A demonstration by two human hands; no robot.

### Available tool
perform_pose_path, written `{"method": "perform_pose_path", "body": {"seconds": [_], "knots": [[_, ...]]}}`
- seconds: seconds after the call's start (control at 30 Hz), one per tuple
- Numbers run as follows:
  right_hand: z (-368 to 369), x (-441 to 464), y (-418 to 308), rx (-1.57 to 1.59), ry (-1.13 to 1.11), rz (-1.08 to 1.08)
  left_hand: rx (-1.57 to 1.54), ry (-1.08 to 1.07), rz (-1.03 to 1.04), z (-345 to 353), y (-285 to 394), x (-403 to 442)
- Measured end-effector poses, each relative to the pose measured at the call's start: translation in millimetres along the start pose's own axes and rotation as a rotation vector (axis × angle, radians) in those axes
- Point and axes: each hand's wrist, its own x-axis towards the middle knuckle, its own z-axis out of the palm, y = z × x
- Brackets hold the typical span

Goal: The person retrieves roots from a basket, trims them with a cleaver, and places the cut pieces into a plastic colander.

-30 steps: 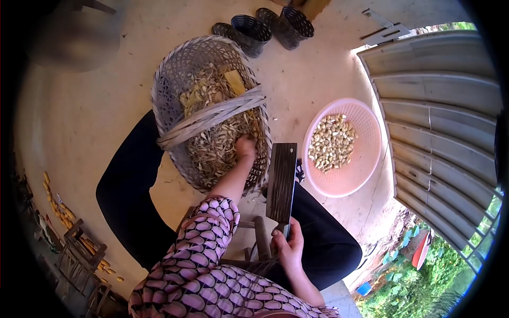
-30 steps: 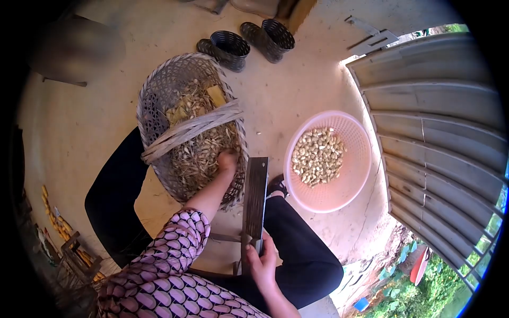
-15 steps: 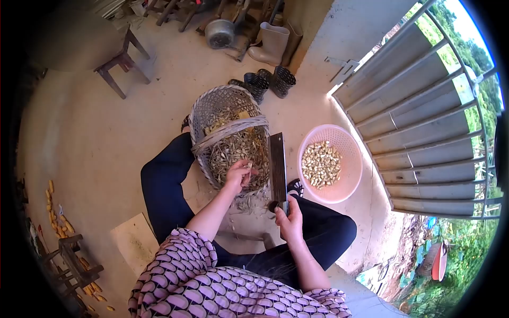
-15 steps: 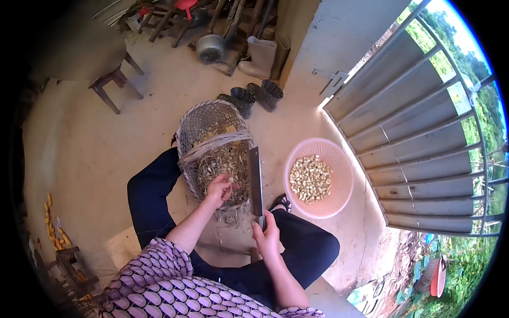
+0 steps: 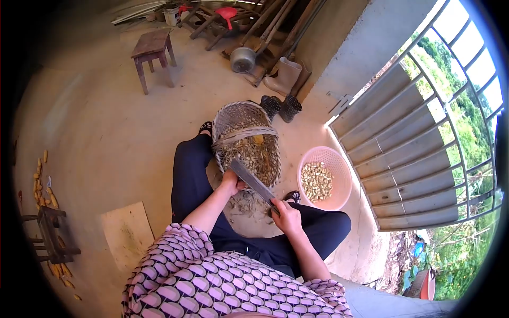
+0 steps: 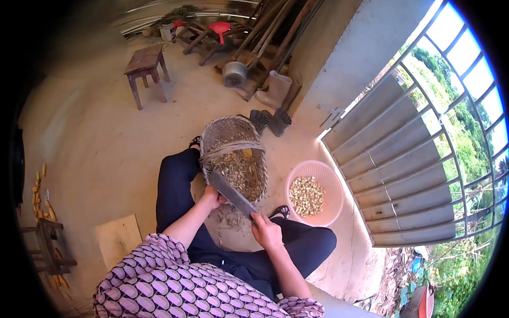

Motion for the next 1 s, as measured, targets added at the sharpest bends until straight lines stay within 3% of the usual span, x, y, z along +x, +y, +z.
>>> {"method": "perform_pose_path", "body": {"seconds": [0.07,0.53,0.63,0.7,0.83,0.9,1.0], "knots": [[5,1,3,-0.030,0.009,-0.058,-0.079,0.080,-0.020,2,-1,-5],[11,9,14,0.037,-0.045,0.010,-0.192,0.121,-0.111,-19,-12,42],[9,10,11,0.016,-0.059,0.006,-0.229,0.023,-0.110,-23,-11,42],[7,11,10,0.023,-0.036,0.006,-0.281,0.120,-0.159,-18,-8,40],[8,10,10,0.043,-0.051,0.021,-0.277,0.090,-0.151,-21,-10,38],[7,10,9,0.099,-0.045,0.029,-0.185,-0.022,-0.073,-30,-15,43],[13,7,12,0.090,-0.018,0.025,-0.060,0.004,-0.011,-36,-15,48]]}}
